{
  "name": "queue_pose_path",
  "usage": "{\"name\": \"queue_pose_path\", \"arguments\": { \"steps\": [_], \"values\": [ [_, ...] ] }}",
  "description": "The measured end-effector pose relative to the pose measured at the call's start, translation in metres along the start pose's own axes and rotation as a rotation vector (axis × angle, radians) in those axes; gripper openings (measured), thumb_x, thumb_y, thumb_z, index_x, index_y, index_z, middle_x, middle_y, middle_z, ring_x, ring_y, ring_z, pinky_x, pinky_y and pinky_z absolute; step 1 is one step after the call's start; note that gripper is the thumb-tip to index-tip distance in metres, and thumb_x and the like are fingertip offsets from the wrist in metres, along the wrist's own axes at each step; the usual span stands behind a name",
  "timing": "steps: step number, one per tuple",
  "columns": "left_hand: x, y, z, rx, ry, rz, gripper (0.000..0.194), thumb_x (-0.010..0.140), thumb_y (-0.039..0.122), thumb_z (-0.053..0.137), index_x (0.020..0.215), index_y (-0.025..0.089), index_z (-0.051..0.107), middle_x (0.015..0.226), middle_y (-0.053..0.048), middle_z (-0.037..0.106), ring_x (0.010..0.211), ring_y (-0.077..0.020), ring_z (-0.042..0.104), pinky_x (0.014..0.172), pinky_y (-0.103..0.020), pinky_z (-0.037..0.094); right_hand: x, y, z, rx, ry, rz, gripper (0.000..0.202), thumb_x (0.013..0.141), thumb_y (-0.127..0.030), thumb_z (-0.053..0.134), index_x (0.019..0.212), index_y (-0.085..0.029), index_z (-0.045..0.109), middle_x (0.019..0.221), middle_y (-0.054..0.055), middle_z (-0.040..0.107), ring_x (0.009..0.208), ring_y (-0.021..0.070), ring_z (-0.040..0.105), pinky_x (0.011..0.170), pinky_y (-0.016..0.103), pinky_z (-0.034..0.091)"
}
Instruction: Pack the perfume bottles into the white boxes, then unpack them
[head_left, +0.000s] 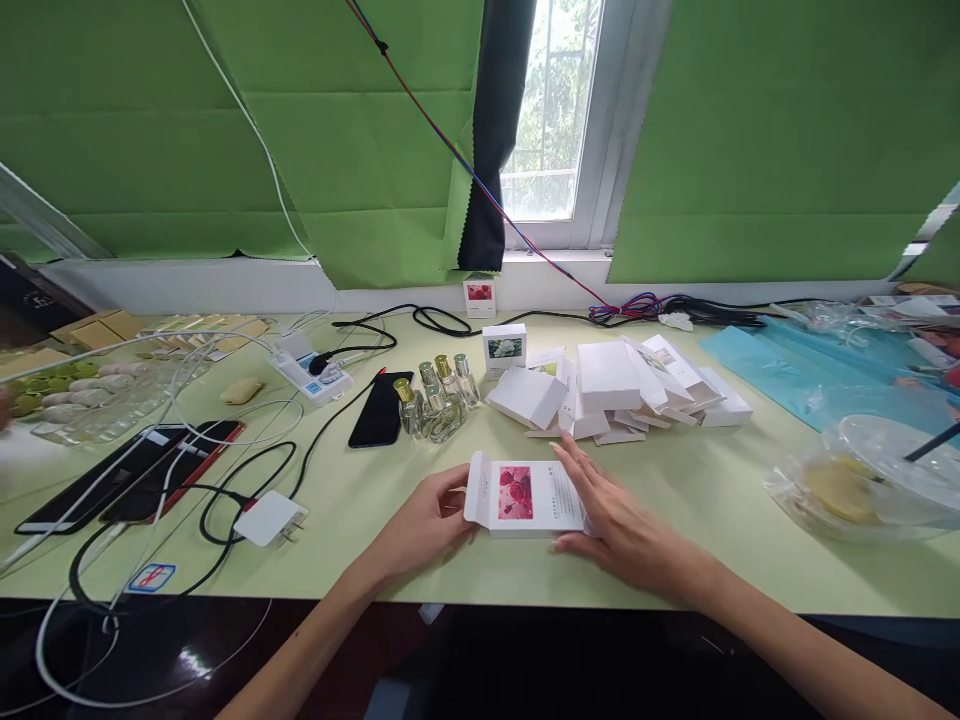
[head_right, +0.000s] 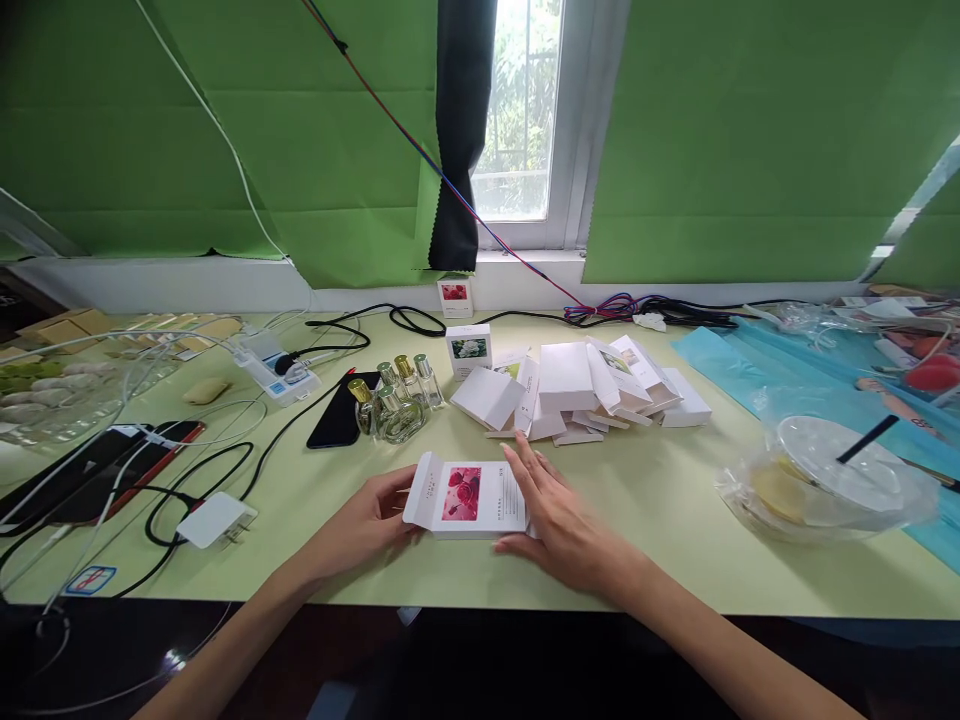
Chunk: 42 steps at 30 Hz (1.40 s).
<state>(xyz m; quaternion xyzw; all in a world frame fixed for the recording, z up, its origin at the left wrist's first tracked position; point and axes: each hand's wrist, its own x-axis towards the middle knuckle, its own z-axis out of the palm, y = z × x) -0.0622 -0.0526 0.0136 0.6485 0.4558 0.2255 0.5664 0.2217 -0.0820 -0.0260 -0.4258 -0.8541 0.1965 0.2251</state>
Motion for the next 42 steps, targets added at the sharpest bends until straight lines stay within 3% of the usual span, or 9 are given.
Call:
{"name": "queue_pose_path", "arguments": {
  "steps": [4, 8, 14, 16, 18, 22, 27, 32, 42],
  "values": [
    [0.005, -0.005, 0.006, -0.013, 0.052, -0.007, 0.042, 0.084, 0.036, 0.071, 0.122, 0.019, 0.073, 0.104, -0.009, 0.077, 0.089, -0.025, 0.07, 0.073, -0.032, 0.058, -0.004, -0.005, 0.008, -0.005, 0.1, 0.081, 0.107, 0.093, -0.037, 0.072, 0.164, -0.028, -0.008, 0.171, 0.021, 0.016, 0.158, 0.0368, 0.017, 0.122, 0.059, 0.037],
    [0.007, -0.006, 0.007, -0.07, 0.084, 0.018, 0.047, 0.079, 0.034, 0.077, 0.124, 0.021, 0.073, 0.12, -0.008, 0.076, 0.102, -0.0289, 0.072, 0.092, -0.04, 0.058, -0.008, -0.01, 0.015, 0.032, 0.196, 0.134, 0.074, 0.096, -0.032, 0.068, 0.154, -0.027, 0.022, 0.167, 0.022, 0.027, 0.151, 0.0376, 0.038, 0.112, 0.055, 0.051],
    [0.005, 0.005, 0.006, 0.028, 0.056, -0.03, 0.048, 0.072, 0.026, 0.078, 0.12, 0.021, 0.074, 0.118, -0.009, 0.077, 0.102, -0.0302, 0.072, 0.088, -0.039, 0.059, -0.012, -0.01, 0.018, 0.045, 0.283, 0.152, 0.043, 0.096, -0.034, 0.068, 0.129, -0.026, 0.042, 0.15, 0.02, 0.051, 0.13, 0.0377, 0.062, 0.092, 0.051, 0.063],
    [0.006, 0.006, 0.005, 0.026, 0.049, -0.029, 0.046, 0.073, 0.025, 0.076, 0.119, 0.021, 0.074, 0.114, -0.008, 0.078, 0.094, -0.0256, 0.072, 0.079, -0.033, 0.059, -0.012, -0.01, 0.019, 0.014, 0.282, 0.141, 0.033, 0.096, -0.036, 0.067, 0.121, -0.025, 0.048, 0.144, 0.019, 0.057, 0.127, 0.0382, 0.064, 0.092, 0.053, 0.063],
    [0.007, 0.004, 0.005, 0.005, 0.039, -0.067, 0.048, 0.074, 0.023, 0.074, 0.121, 0.02, 0.072, 0.103, -0.007, 0.079, 0.069, -0.0158, 0.067, 0.059, -0.023, 0.052, -0.011, -0.01, 0.019, -0.021, 0.284, 0.135, 0.028, 0.097, -0.039, 0.066, 0.116, -0.024, 0.053, 0.143, 0.019, 0.059, 0.128, 0.0391, 0.063, 0.094, 0.054, 0.062],
    [0.011, -0.005, 0.003, -0.046, -0.008, -0.16, 0.048, 0.075, 0.018, 0.062, 0.122, 0.017, 0.069, 0.073, -0.001, 0.074, 0.035, -0.0023, 0.034, 0.037, -0.017, 0.023, -0.011, -0.01, 0.02, -0.065, 0.292, 0.118, 0.023, 0.097, -0.041, 0.065, 0.108, -0.022, 0.057, 0.142, 0.021, 0.061, 0.128, 0.0406, 0.063, 0.094, 0.056, 0.061],
    [0.016, -0.012, 0.004, -0.082, -0.039, -0.265, 0.048, 0.068, 0.016, 0.05, 0.112, 0.015, 0.068, 0.062, -0.001, 0.071, 0.03, -0.0054, 0.038, 0.031, -0.017, 0.018, -0.009, -0.009, 0.019, -0.082, 0.295, 0.104, 0.021, 0.095, -0.039, 0.068, 0.103, -0.021, 0.06, 0.139, 0.022, 0.064, 0.128, 0.0427, 0.062, 0.095, 0.058, 0.06],
    [0.02, -0.004, 0.008, -0.089, -0.008, -0.323, 0.037, 0.061, 0.018, 0.048, 0.092, 0.014, 0.068, 0.054, 0.0, 0.067, 0.027, -0.0052, 0.036, 0.028, -0.016, 0.014, -0.008, -0.007, 0.02, -0.127, 0.273, 0.049, 0.033, 0.096, -0.033, 0.068, 0.123, -0.018, 0.057, 0.138, 0.024, 0.064, 0.127, 0.0432, 0.063, 0.101, 0.063, 0.057],
    [0.022, 0.011, 0.005, -0.015, -0.017, -0.311, 0.016, 0.062, 0.021, 0.052, 0.072, 0.016, 0.062, 0.057, -0.001, 0.065, 0.031, -0.0057, 0.042, 0.029, -0.016, 0.014, -0.008, -0.005, 0.022, -0.233, 0.313, -0.008, 0.035, 0.096, -0.029, 0.068, 0.124, -0.014, 0.055, 0.136, 0.025, 0.065, 0.123, 0.0422, 0.066, 0.093, 0.059, 0.062]
  ]
}}
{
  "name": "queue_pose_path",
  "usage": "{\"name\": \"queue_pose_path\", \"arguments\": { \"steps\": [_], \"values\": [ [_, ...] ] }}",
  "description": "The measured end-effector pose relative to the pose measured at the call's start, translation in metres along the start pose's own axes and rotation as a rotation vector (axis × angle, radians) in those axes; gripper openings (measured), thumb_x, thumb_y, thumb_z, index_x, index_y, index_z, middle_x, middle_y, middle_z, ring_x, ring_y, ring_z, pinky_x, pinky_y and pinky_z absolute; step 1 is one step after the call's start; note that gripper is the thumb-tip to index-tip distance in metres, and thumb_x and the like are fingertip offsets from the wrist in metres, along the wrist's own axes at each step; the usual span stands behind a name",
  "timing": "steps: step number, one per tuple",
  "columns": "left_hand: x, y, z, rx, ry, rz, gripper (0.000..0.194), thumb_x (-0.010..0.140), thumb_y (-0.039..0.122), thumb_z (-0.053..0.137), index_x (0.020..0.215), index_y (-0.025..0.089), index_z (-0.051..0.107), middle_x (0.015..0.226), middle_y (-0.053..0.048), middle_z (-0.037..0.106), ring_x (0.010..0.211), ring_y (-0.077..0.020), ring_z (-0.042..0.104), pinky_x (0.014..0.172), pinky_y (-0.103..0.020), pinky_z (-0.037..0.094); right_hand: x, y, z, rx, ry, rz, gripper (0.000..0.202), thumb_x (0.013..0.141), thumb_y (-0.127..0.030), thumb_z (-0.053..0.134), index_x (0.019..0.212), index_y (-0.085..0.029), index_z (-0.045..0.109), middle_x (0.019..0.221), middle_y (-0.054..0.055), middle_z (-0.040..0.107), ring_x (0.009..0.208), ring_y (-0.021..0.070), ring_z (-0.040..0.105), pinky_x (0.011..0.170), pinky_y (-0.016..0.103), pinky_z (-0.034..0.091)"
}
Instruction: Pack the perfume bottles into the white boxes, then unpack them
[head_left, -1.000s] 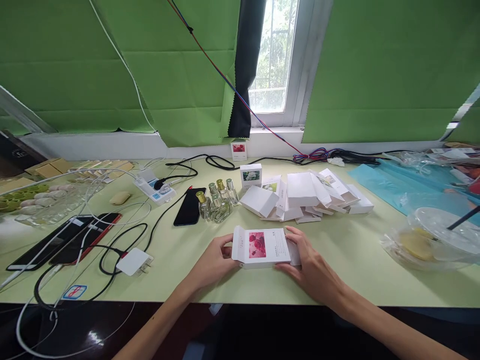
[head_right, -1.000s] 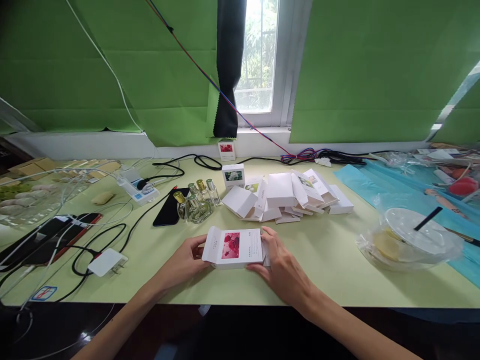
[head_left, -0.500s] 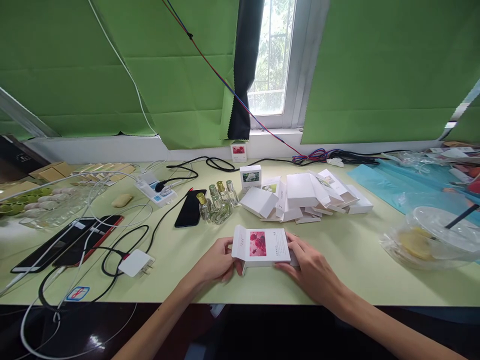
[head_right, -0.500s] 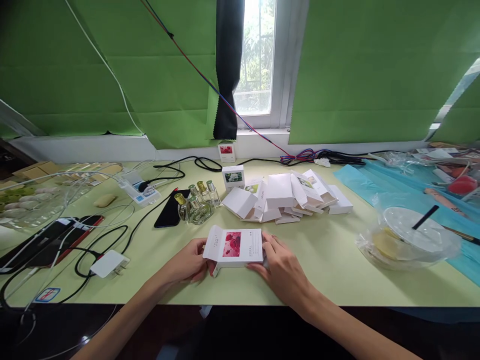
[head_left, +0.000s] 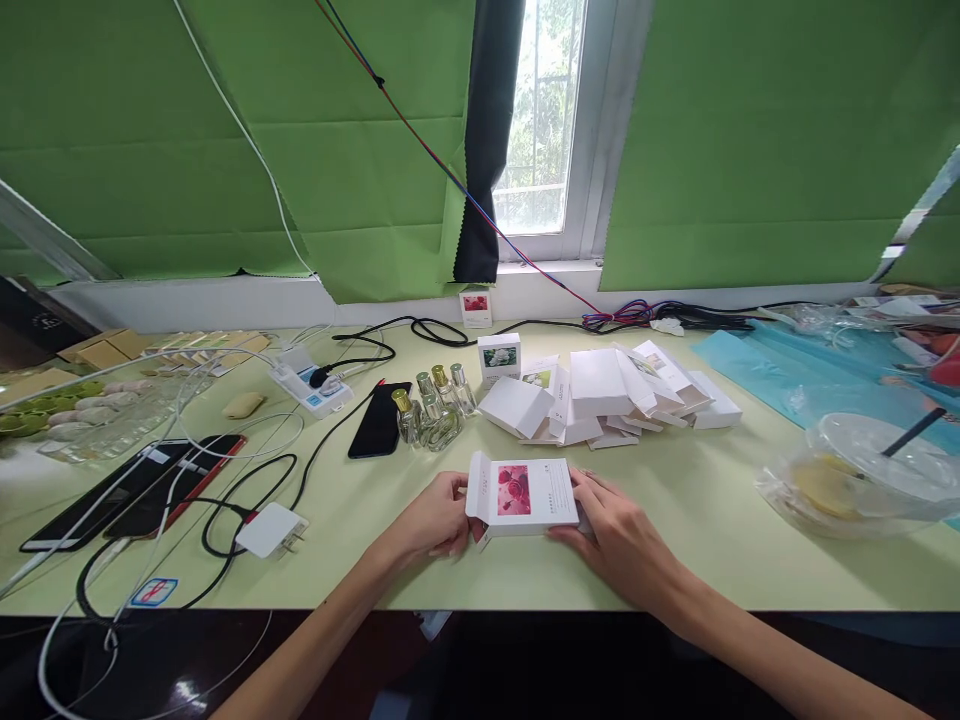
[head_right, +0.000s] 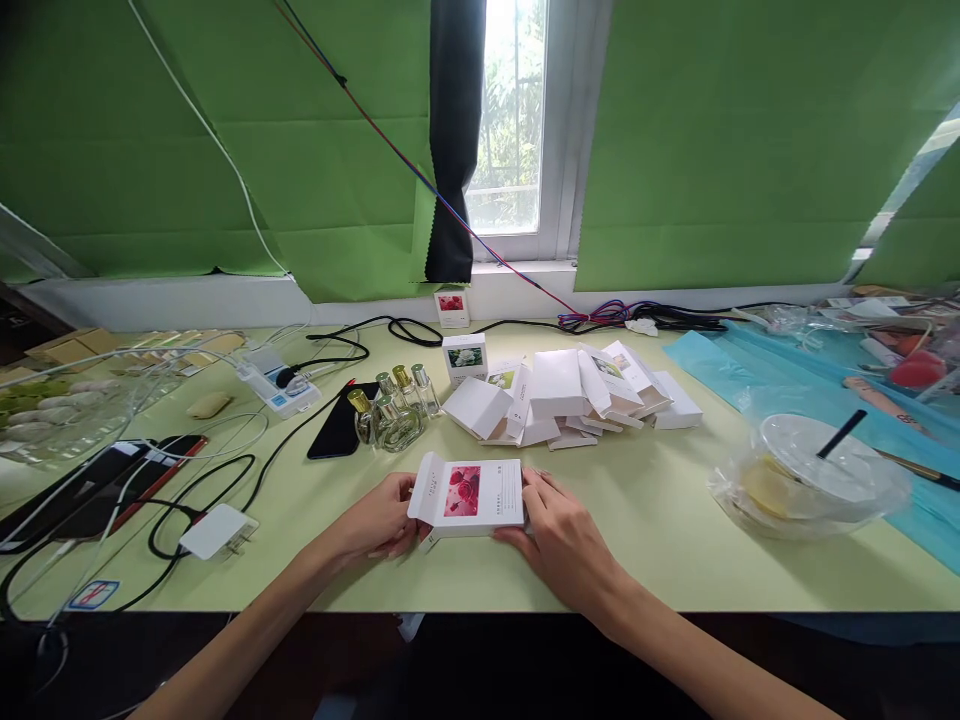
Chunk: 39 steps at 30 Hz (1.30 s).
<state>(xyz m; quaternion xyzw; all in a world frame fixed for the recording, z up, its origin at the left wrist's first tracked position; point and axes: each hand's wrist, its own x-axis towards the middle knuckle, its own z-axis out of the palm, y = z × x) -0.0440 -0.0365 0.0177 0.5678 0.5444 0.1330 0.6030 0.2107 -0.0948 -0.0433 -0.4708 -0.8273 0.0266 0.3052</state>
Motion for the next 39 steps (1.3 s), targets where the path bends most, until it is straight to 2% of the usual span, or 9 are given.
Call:
{"name": "queue_pose_path", "arguments": {
  "steps": [6, 11, 15, 20, 26, 30, 33, 36, 39],
  "values": [
    [0.003, -0.002, 0.002, 0.125, 0.04, 0.082, 0.014, 0.061, 0.016, 0.056, 0.072, 0.016, 0.065, 0.053, 0.002, 0.061, 0.032, -0.0071, 0.044, 0.032, -0.018, 0.028, 0.001, -0.001, -0.001, -0.053, 0.025, -0.031, 0.041, 0.094, -0.03, 0.07, 0.127, -0.011, 0.055, 0.132, 0.025, 0.068, 0.121, 0.0406, 0.068, 0.094, 0.055, 0.063],
    [0.008, -0.011, 0.004, 0.235, 0.195, 0.16, 0.016, 0.066, 0.02, 0.055, 0.077, 0.016, 0.065, 0.057, 0.002, 0.064, 0.035, -0.0088, 0.045, 0.036, -0.021, 0.03, 0.002, 0.001, -0.007, -0.097, 0.007, -0.043, 0.033, 0.096, -0.032, 0.068, 0.118, -0.01, 0.059, 0.129, 0.026, 0.07, 0.115, 0.039, 0.071, 0.095, 0.053, 0.062],
    [0.008, -0.018, -0.012, 0.411, 0.397, 0.218, 0.016, 0.073, 0.032, 0.055, 0.068, 0.018, 0.06, 0.054, -0.001, 0.063, 0.047, -0.0147, 0.053, 0.048, -0.024, 0.035, -0.001, 0.007, -0.012, -0.115, -0.018, -0.007, 0.022, 0.097, -0.033, 0.066, 0.11, -0.015, 0.062, 0.123, 0.021, 0.073, 0.116, 0.0369, 0.071, 0.091, 0.05, 0.064],
    [-0.002, -0.03, -0.039, 0.489, 0.514, 0.202, 0.023, 0.076, 0.042, 0.054, 0.069, 0.02, 0.057, 0.053, 0.0, 0.059, 0.051, -0.0169, 0.05, 0.054, -0.027, 0.033, -0.007, 0.015, -0.02, -0.126, -0.02, 0.058, 0.022, 0.101, -0.039, 0.059, 0.107, -0.018, 0.061, 0.119, 0.018, 0.074, 0.11, 0.0348, 0.072, 0.081, 0.044, 0.064],
    [-0.014, -0.038, -0.043, 0.566, 0.723, 0.283, 0.025, 0.081, 0.047, 0.056, 0.083, 0.022, 0.056, 0.069, -0.001, 0.063, 0.065, -0.0187, 0.057, 0.06, -0.027, 0.039, -0.012, 0.021, -0.027, -0.101, 0.0, 0.186, 0.035, 0.102, -0.054, 0.051, 0.101, -0.02, 0.059, 0.103, 0.015, 0.075, 0.09, 0.0307, 0.074, 0.07, 0.04, 0.062],
    [-0.015, -0.038, -0.044, 0.43, 0.612, 0.319, 0.03, 0.08, 0.049, 0.058, 0.075, 0.019, 0.063, 0.075, -0.003, 0.066, 0.066, -0.0183, 0.058, 0.058, -0.026, 0.04, -0.016, 0.024, -0.029, -0.049, 0.057, 0.234, 0.039, 0.101, -0.058, 0.051, 0.104, -0.019, 0.056, 0.105, 0.015, 0.073, 0.08, 0.0262, 0.073, 0.063, 0.035, 0.06],
    [-0.012, -0.039, -0.046, 0.288, 0.515, 0.32, 0.039, 0.079, 0.054, 0.061, 0.08, 0.017, 0.071, 0.081, -0.005, 0.068, 0.065, -0.0175, 0.058, 0.058, -0.026, 0.044, -0.016, 0.025, -0.031, -0.1, 0.052, 0.207, 0.046, 0.103, -0.055, 0.048, 0.13, -0.018, 0.053, 0.124, 0.02, 0.067, 0.089, 0.0276, 0.073, 0.066, 0.036, 0.062],
    [-0.011, -0.039, -0.046, 0.258, 0.541, 0.382, 0.045, 0.083, 0.057, 0.06, 0.085, 0.016, 0.077, 0.087, -0.006, 0.068, 0.066, -0.0166, 0.058, 0.059, -0.025, 0.046, -0.015, 0.027, -0.031, -0.255, -0.023, 0.094, 0.049, 0.106, -0.048, 0.044, 0.147, -0.024, 0.049, 0.15, 0.023, 0.049, 0.101, 0.0303, 0.072, 0.075, 0.042, 0.062],
    [-0.012, -0.038, -0.042, 0.317, 0.554, 0.493, 0.044, 0.09, 0.054, 0.056, 0.087, 0.017, 0.079, 0.098, -0.008, 0.07, 0.077, -0.0187, 0.061, 0.063, -0.025, 0.048, -0.013, 0.029, -0.03, -0.376, -0.09, 0.033, 0.06, 0.101, -0.053, 0.053, 0.154, -0.026, 0.046, 0.157, 0.024, 0.043, 0.111, 0.0347, 0.067, 0.086, 0.047, 0.06]
  ]
}}
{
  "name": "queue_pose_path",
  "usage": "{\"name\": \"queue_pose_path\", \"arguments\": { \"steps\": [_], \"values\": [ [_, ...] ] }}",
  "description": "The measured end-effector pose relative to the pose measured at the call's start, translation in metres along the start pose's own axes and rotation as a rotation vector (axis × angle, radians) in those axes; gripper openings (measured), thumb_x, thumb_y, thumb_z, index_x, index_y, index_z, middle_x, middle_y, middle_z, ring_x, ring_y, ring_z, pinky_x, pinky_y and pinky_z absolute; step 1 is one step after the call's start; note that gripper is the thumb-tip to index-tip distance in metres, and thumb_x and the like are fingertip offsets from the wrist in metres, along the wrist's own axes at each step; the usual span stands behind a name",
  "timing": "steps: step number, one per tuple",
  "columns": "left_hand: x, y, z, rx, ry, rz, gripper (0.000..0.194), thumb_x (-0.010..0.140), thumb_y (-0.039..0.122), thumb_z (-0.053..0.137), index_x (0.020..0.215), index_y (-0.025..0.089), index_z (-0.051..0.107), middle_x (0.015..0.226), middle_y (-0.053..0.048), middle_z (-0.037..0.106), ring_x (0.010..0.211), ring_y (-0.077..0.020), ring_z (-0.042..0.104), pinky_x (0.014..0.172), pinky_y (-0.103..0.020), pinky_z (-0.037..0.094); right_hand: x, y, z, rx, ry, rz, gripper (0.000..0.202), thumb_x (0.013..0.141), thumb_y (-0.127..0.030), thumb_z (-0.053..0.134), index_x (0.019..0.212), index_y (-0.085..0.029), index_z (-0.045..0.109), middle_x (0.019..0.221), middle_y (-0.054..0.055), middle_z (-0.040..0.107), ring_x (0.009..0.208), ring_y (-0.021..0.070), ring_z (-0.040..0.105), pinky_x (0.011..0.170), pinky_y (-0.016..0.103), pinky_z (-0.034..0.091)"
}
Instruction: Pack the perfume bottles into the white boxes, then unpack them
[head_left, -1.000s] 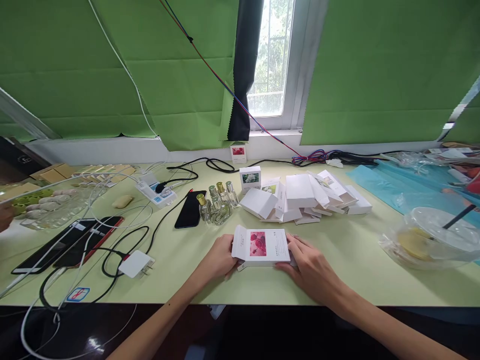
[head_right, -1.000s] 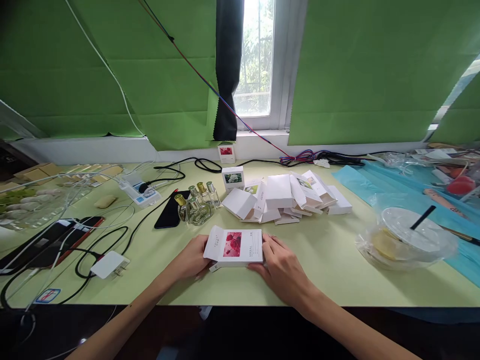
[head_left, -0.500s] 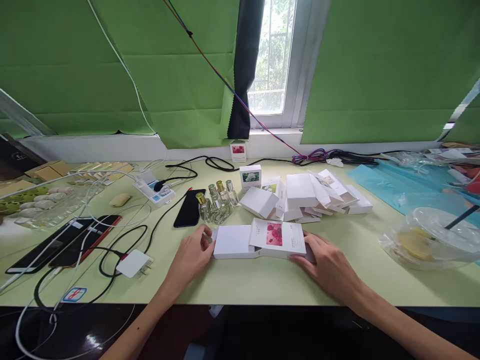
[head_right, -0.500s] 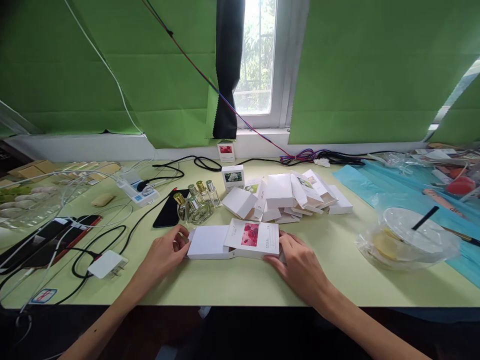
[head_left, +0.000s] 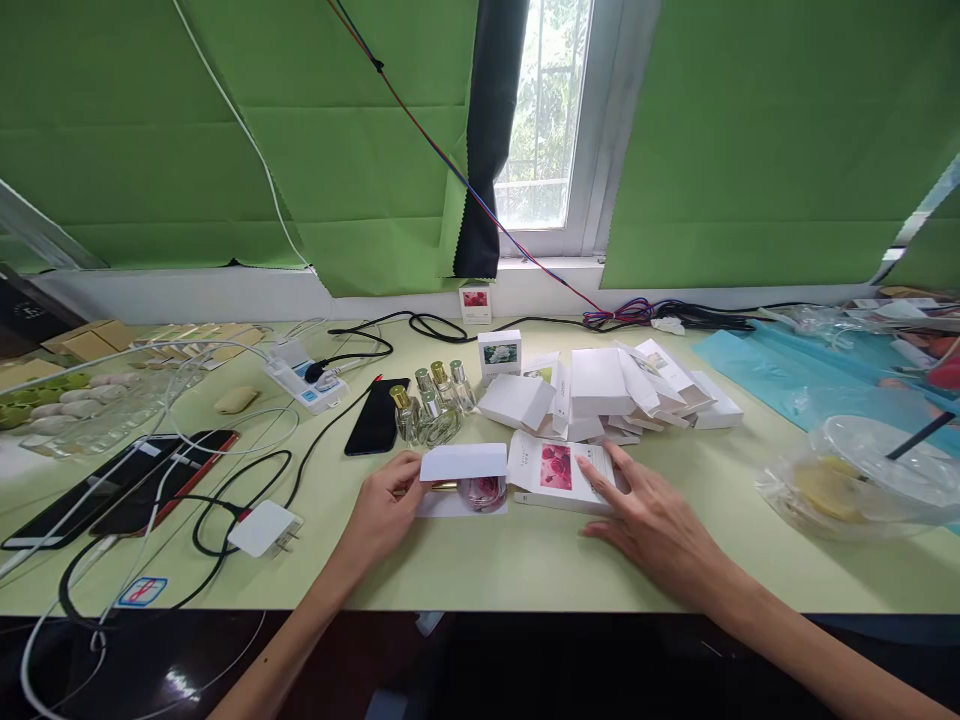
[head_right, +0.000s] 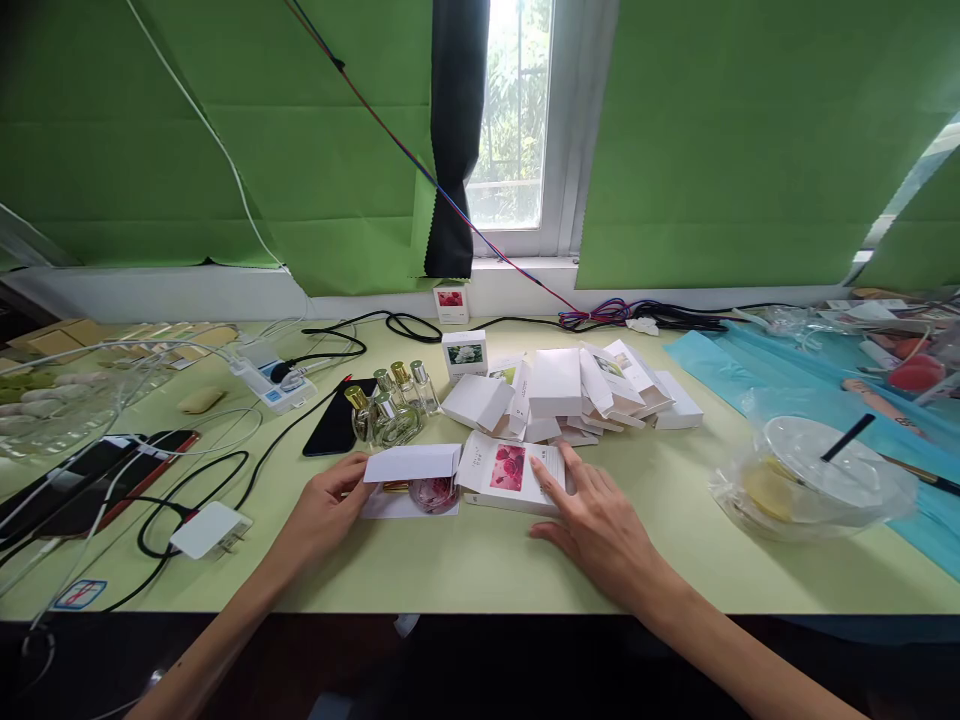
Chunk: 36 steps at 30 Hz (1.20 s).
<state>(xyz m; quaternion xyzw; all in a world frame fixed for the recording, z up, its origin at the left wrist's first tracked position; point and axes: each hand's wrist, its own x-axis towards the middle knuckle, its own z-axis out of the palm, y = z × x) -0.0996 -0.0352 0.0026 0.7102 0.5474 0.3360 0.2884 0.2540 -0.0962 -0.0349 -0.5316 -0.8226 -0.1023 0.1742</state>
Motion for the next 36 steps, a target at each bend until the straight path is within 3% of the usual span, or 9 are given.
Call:
{"name": "queue_pose_path", "arguments": {
  "steps": [6, 10, 17, 23, 28, 36],
  "values": [
    [-0.002, 0.008, 0.008, 0.191, -0.114, 0.089, 0.042, 0.089, 0.056, 0.064, 0.104, 0.02, 0.079, 0.121, -0.009, 0.068, 0.069, -0.0146, 0.059, 0.06, -0.026, 0.048, 0.009, 0.006, 0.002, -0.066, -0.063, -0.047, 0.092, 0.085, -0.072, 0.062, 0.158, -0.02, 0.043, 0.152, 0.027, 0.048, 0.11, 0.036, 0.063, 0.089, 0.048, 0.058],
    [0.001, 0.008, 0.008, 0.226, -0.188, 0.12, 0.044, 0.087, 0.054, 0.07, 0.117, 0.023, 0.076, 0.12, -0.009, 0.069, 0.091, -0.0238, 0.067, 0.074, -0.029, 0.053, 0.014, 0.009, 0.003, -0.087, -0.069, -0.058, 0.092, 0.084, -0.072, 0.063, 0.157, -0.019, 0.044, 0.147, 0.026, 0.052, 0.11, 0.0356, 0.061, 0.092, 0.048, 0.056],
    [0.004, -0.003, 0.004, 0.177, -0.266, 0.103, 0.033, 0.092, 0.042, 0.063, 0.115, 0.021, 0.074, 0.11, -0.008, 0.072, 0.078, -0.02, 0.065, 0.065, -0.027, 0.049, 0.018, 0.011, 0.011, -0.078, -0.076, -0.067, 0.086, 0.087, -0.072, 0.058, 0.149, -0.013, 0.053, 0.143, 0.028, 0.054, 0.127, 0.0412, 0.052, 0.1, 0.053, 0.051],
    [0.004, 0.002, -0.007, 0.137, -0.318, 0.017, 0.039, 0.092, 0.049, 0.063, 0.117, 0.02, 0.073, 0.101, -0.006, 0.077, 0.077, -0.0205, 0.065, 0.065, -0.026, 0.048, 0.014, 0.013, 0.017, -0.07, -0.075, -0.076, 0.086, 0.089, -0.075, 0.052, 0.144, -0.008, 0.056, 0.148, 0.03, 0.051, 0.14, 0.044, 0.044, 0.107, 0.057, 0.046],
    [0.007, 0.008, -0.026, 0.082, -0.285, -0.048, 0.046, 0.089, 0.054, 0.062, 0.117, 0.02, 0.075, 0.107, -0.008, 0.077, 0.086, -0.0236, 0.069, 0.067, -0.026, 0.052, 0.004, 0.01, 0.017, -0.018, -0.081, -0.102, 0.09, 0.088, -0.08, 0.047, 0.138, -0.007, 0.058, 0.149, 0.031, 0.05, 0.142, 0.0439, 0.044, 0.108, 0.059, 0.045],
    [0.018, 0.02, -0.052, 0.149, -0.152, -0.093, 0.045, 0.078, 0.061, 0.07, 0.093, 0.019, 0.078, 0.068, -0.002, 0.067, 0.06, -0.0155, 0.056, 0.053, -0.023, 0.046, -0.004, 0.0, 0.012, -0.055, -0.098, -0.059, 0.075, 0.089, -0.072, 0.058, 0.127, -0.008, 0.063, 0.148, 0.03, 0.053, 0.133, 0.0419, 0.054, 0.109, 0.056, 0.045]
  ]
}}
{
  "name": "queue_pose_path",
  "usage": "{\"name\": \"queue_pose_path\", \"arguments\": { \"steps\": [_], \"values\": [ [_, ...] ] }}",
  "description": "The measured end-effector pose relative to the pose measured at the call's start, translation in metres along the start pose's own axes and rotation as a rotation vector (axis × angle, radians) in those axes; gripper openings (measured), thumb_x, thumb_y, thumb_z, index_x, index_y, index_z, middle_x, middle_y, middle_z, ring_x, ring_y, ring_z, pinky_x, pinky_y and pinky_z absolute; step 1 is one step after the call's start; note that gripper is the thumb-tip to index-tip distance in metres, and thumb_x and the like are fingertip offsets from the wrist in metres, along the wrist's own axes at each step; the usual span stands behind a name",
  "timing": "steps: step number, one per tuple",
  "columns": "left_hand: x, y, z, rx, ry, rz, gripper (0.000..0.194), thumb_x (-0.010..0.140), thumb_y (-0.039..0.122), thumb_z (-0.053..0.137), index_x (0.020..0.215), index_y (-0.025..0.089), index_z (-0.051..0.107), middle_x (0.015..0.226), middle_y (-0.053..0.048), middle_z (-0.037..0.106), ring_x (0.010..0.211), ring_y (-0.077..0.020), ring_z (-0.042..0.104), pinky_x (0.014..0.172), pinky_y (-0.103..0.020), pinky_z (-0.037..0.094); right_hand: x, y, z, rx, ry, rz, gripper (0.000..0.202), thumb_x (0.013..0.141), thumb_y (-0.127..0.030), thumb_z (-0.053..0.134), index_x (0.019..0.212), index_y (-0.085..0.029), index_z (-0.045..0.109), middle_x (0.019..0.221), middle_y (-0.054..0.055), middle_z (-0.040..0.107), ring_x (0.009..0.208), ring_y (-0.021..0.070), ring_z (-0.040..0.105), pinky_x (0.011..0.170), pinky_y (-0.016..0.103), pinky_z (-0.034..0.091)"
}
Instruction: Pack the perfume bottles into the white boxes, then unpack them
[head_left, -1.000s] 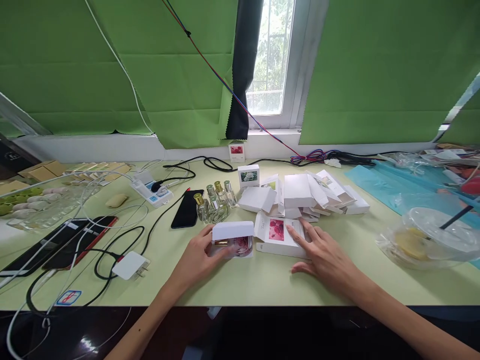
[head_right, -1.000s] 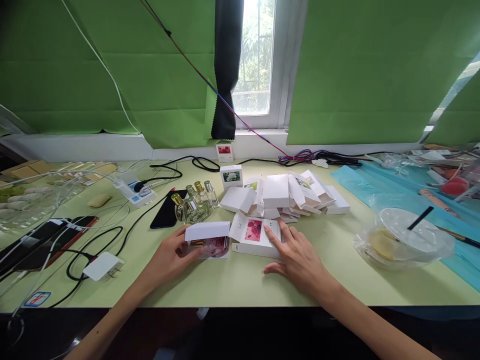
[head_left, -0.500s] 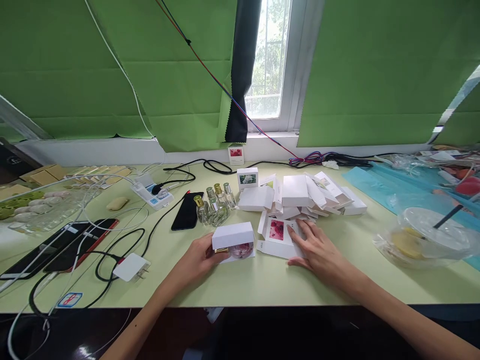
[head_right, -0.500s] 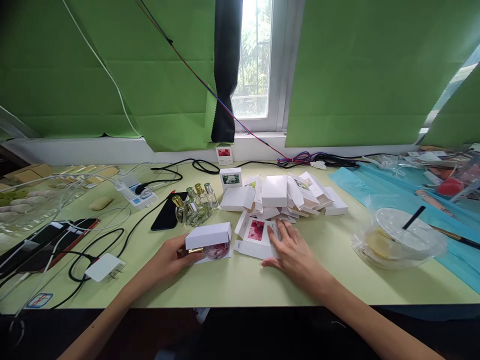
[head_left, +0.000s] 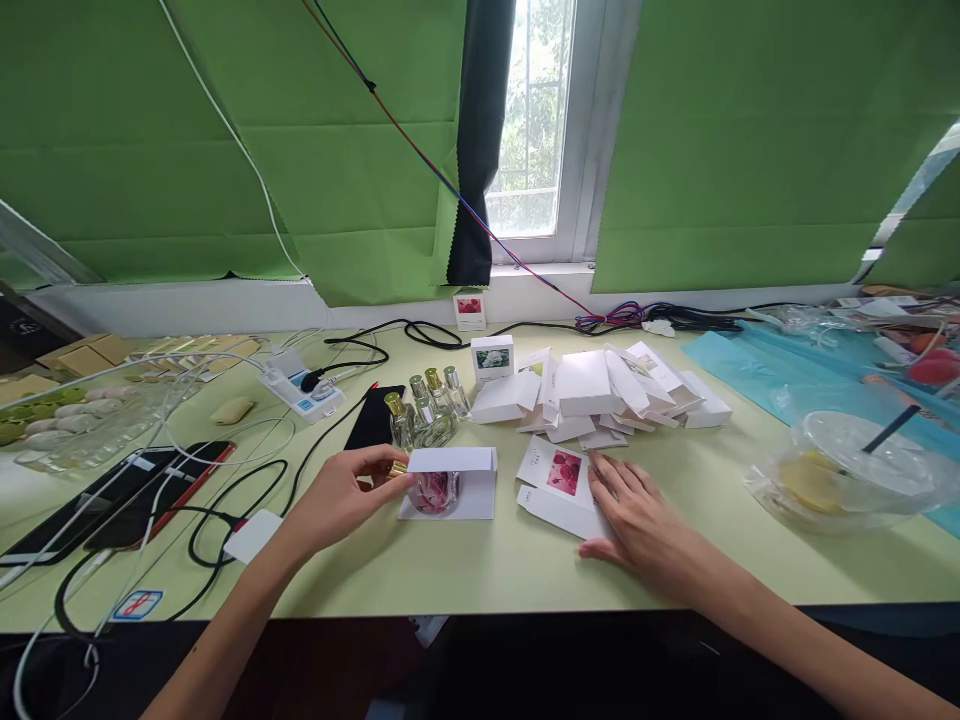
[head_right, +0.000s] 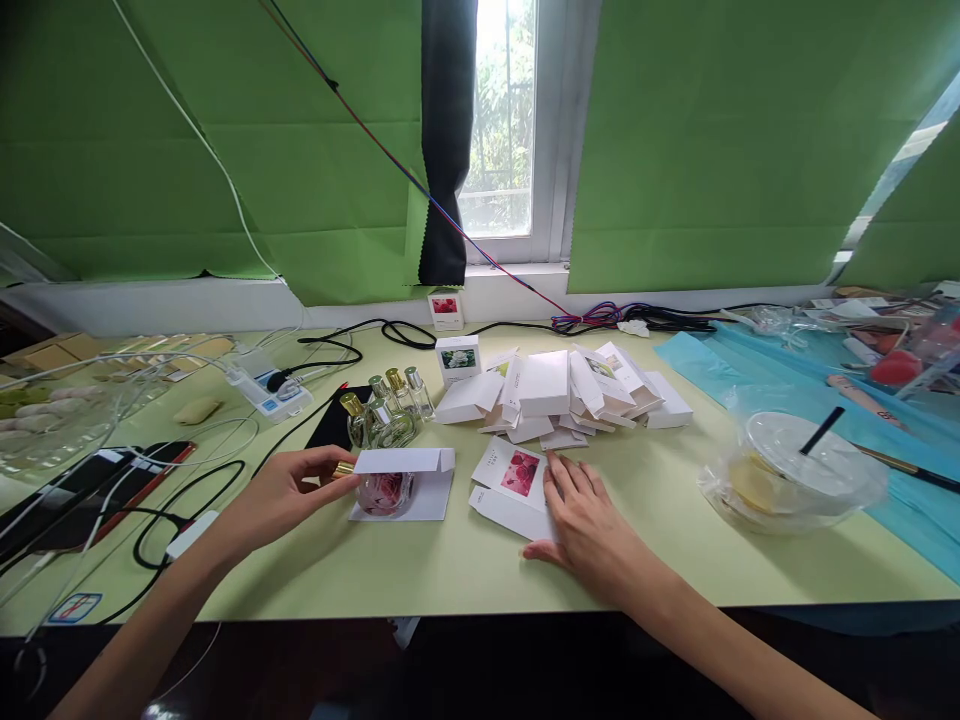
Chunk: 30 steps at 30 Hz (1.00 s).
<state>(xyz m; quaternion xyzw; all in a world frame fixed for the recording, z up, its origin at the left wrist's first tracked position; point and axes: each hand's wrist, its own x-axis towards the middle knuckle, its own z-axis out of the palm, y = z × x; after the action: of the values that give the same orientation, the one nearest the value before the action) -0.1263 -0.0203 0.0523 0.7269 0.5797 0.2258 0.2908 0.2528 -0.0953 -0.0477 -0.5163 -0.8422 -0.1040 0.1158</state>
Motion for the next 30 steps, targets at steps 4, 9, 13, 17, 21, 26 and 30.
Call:
{"name": "queue_pose_path", "arguments": {
  "steps": [4, 9, 13, 17, 21, 26, 30],
  "values": [
    [0.006, 0.002, -0.011, 0.128, 0.051, 0.023, 0.041, 0.076, 0.061, 0.069, 0.084, 0.021, 0.077, 0.067, -0.003, 0.068, 0.058, -0.0159, 0.057, 0.052, -0.023, 0.045, 0.0, -0.003, -0.007, -0.005, 0.019, -0.002, 0.065, 0.092, -0.065, 0.061, 0.123, -0.009, 0.063, 0.136, 0.028, 0.062, 0.124, 0.0404, 0.06, 0.106, 0.056, 0.047],
    [0.014, 0.002, -0.016, 0.292, 0.139, 0.042, 0.034, 0.074, 0.055, 0.066, 0.074, 0.022, 0.074, 0.066, -0.004, 0.071, 0.059, -0.0192, 0.061, 0.056, -0.027, 0.044, -0.002, -0.012, -0.016, -0.088, 0.002, -0.044, 0.059, 0.09, -0.052, 0.065, 0.122, -0.003, 0.064, 0.127, 0.031, 0.066, 0.117, 0.0424, 0.065, 0.106, 0.057, 0.048],
    [0.018, 0.0, -0.016, 0.389, 0.201, 0.039, 0.027, 0.076, 0.048, 0.063, 0.077, 0.023, 0.073, 0.072, -0.004, 0.073, 0.062, -0.0209, 0.062, 0.061, -0.029, 0.045, -0.006, -0.022, -0.024, -0.14, 0.005, -0.068, 0.067, 0.083, -0.033, 0.065, 0.139, 0.001, 0.054, 0.129, 0.034, 0.065, 0.118, 0.0461, 0.065, 0.1, 0.057, 0.053],
    [0.005, 0.008, -0.007, 0.535, 0.364, 0.117, 0.039, 0.083, 0.049, 0.061, 0.107, 0.021, 0.073, 0.089, -0.009, 0.074, 0.076, -0.0273, 0.067, 0.068, -0.034, 0.05, -0.013, -0.025, -0.028, -0.138, -0.004, -0.121, 0.072, 0.071, -0.008, 0.057, 0.143, -0.003, 0.051, 0.127, 0.029, 0.068, 0.114, 0.042, 0.069, 0.098, 0.054, 0.057],
    [-0.019, 0.02, 0.029, 0.577, 0.437, 0.37, 0.035, 0.098, 0.043, 0.05, 0.114, 0.021, 0.072, 0.106, -0.012, 0.073, 0.101, -0.0298, 0.069, 0.09, -0.039, 0.055, -0.014, -0.021, -0.04, -0.072, 0.0, -0.121, 0.08, 0.064, -0.001, 0.05, 0.144, -0.008, 0.052, 0.13, 0.025, 0.068, 0.115, 0.039, 0.069, 0.093, 0.051, 0.061],
    [-0.031, 0.012, 0.093, 0.566, 0.039, 0.54, 0.056, 0.1, 0.052, 0.051, 0.143, 0.018, 0.056, 0.151, -0.016, 0.057, 0.141, -0.0356, 0.053, 0.114, -0.049, 0.048, 0.009, -0.008, -0.088, 0.073, 0.162, 0.001, 0.081, 0.078, 0.0, 0.037, 0.158, -0.016, 0.036, 0.141, 0.017, 0.062, 0.124, 0.0331, 0.065, 0.098, 0.049, 0.061],
    [-0.033, 0.021, 0.126, 0.523, -0.125, 0.655, 0.06, 0.102, 0.051, 0.05, 0.152, 0.018, 0.047, 0.158, -0.017, 0.048, 0.148, -0.0339, 0.045, 0.12, -0.048, 0.044, 0.057, 0.023, -0.111, -0.003, 0.297, 0.157, 0.071, 0.088, -0.004, 0.036, 0.158, -0.015, 0.037, 0.143, 0.019, 0.059, 0.119, 0.0382, 0.065, 0.091, 0.052, 0.06]
  ]
}}
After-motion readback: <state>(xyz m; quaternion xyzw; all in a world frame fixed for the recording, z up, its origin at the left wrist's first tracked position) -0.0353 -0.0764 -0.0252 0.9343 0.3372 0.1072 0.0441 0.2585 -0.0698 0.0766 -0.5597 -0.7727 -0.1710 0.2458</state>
